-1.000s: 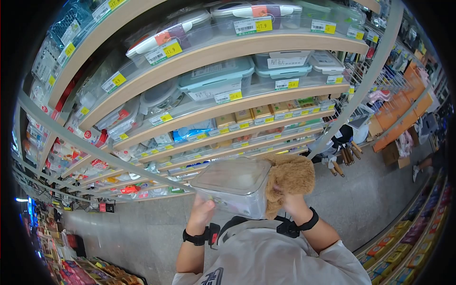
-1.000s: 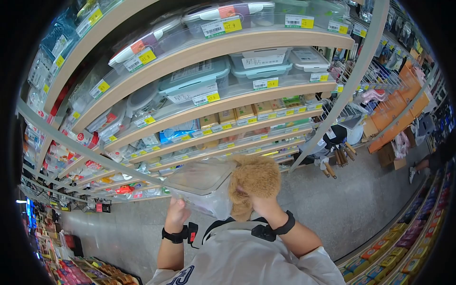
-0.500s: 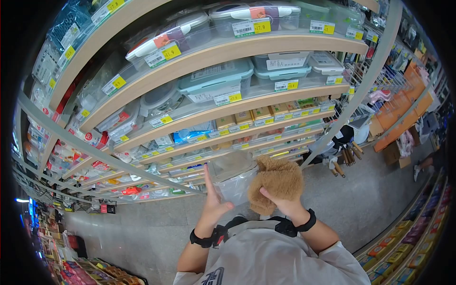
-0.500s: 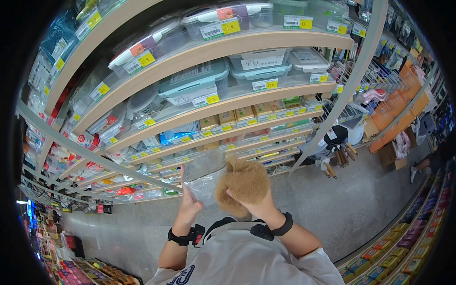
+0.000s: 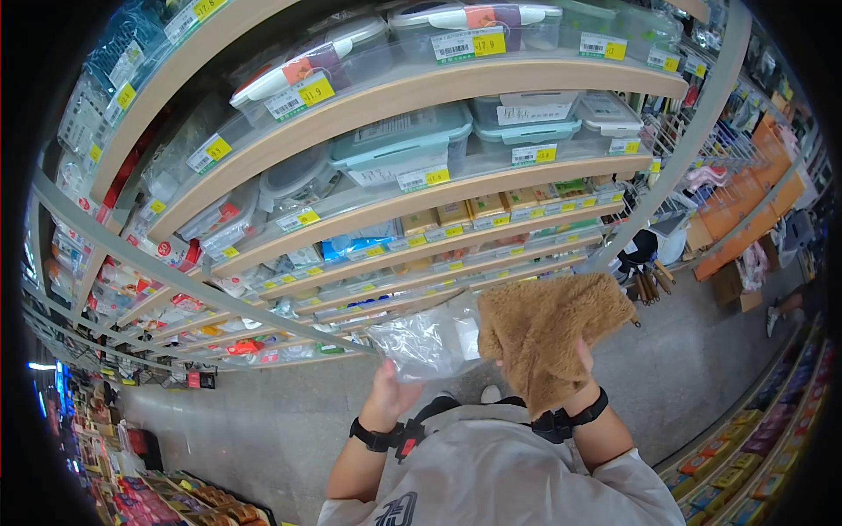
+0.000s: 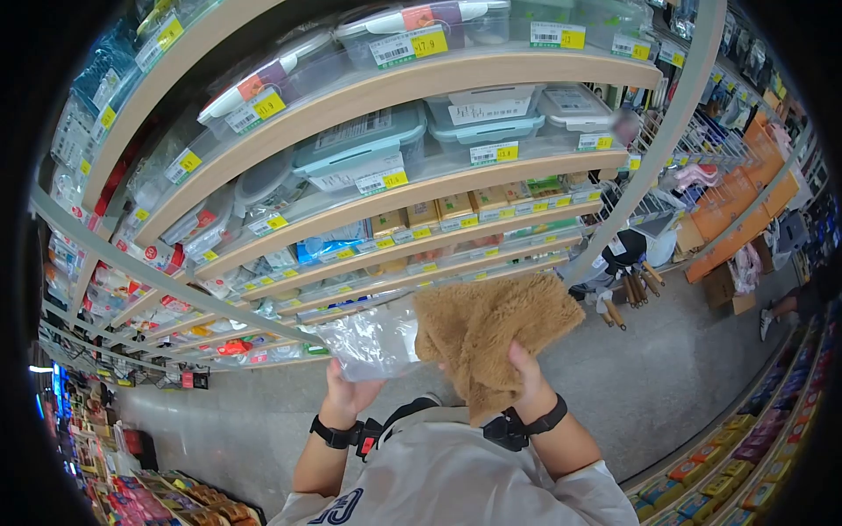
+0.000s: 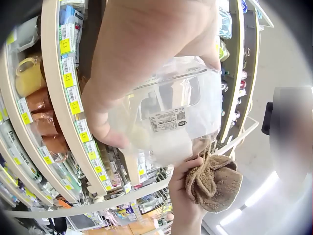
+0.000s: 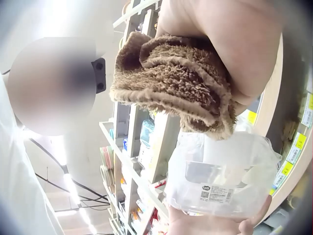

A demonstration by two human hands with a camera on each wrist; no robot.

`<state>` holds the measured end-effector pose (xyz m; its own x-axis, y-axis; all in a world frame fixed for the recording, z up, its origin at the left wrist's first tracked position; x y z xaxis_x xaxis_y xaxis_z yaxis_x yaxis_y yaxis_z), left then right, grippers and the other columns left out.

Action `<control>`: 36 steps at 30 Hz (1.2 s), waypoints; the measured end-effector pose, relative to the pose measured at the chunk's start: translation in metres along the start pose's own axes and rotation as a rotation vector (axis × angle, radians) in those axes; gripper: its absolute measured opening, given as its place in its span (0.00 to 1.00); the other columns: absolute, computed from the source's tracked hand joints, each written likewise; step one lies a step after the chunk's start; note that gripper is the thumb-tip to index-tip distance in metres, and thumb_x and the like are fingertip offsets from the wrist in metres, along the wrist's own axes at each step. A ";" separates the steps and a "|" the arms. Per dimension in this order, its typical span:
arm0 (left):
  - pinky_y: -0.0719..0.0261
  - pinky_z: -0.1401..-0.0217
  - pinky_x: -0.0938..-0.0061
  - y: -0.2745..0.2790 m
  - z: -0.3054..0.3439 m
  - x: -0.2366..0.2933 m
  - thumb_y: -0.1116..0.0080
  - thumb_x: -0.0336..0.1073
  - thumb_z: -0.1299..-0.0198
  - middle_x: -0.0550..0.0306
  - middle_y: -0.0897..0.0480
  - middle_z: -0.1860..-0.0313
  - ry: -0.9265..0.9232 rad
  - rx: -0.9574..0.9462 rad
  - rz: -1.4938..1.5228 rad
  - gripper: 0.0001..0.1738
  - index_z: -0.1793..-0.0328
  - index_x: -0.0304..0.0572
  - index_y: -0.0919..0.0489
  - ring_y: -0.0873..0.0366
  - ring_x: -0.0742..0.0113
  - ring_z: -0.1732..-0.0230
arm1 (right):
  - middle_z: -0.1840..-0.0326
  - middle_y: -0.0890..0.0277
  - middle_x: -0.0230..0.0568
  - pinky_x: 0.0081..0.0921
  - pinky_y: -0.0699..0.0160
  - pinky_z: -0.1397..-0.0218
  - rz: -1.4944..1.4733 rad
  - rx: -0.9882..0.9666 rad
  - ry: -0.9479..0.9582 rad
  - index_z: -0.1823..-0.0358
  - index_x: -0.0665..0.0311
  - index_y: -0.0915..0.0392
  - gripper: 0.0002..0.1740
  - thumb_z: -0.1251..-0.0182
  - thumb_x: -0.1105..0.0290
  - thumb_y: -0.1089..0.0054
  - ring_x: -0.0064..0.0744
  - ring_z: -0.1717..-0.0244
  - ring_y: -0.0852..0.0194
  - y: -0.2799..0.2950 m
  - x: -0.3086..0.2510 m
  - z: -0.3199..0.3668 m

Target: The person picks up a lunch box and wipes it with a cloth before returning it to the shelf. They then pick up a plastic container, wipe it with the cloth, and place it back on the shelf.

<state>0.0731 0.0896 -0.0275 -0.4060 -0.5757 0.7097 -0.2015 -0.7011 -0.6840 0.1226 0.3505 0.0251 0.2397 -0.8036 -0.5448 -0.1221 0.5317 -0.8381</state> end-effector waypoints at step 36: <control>0.40 0.31 0.43 -0.011 -0.015 0.014 0.56 0.83 0.57 0.57 0.38 0.28 -0.147 0.035 0.069 0.58 0.25 0.58 0.43 0.40 0.51 0.29 | 0.46 0.25 0.40 0.28 0.24 0.44 0.813 0.161 0.311 0.40 0.66 0.32 0.31 0.44 0.70 0.29 0.29 0.45 0.26 -0.007 0.003 -0.023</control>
<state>0.0561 0.0955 -0.0122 -0.2822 -0.6764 0.6804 -0.1456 -0.6708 -0.7272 0.1022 0.3382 0.0286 -0.1379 -0.1842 -0.9732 0.0015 0.9825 -0.1862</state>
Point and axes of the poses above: each hand's wrist, its own z-axis away from the middle knuckle, its own y-axis out of the back of the hand, x = y × z, the point moved 1 cm from there along -z, towards the middle knuckle
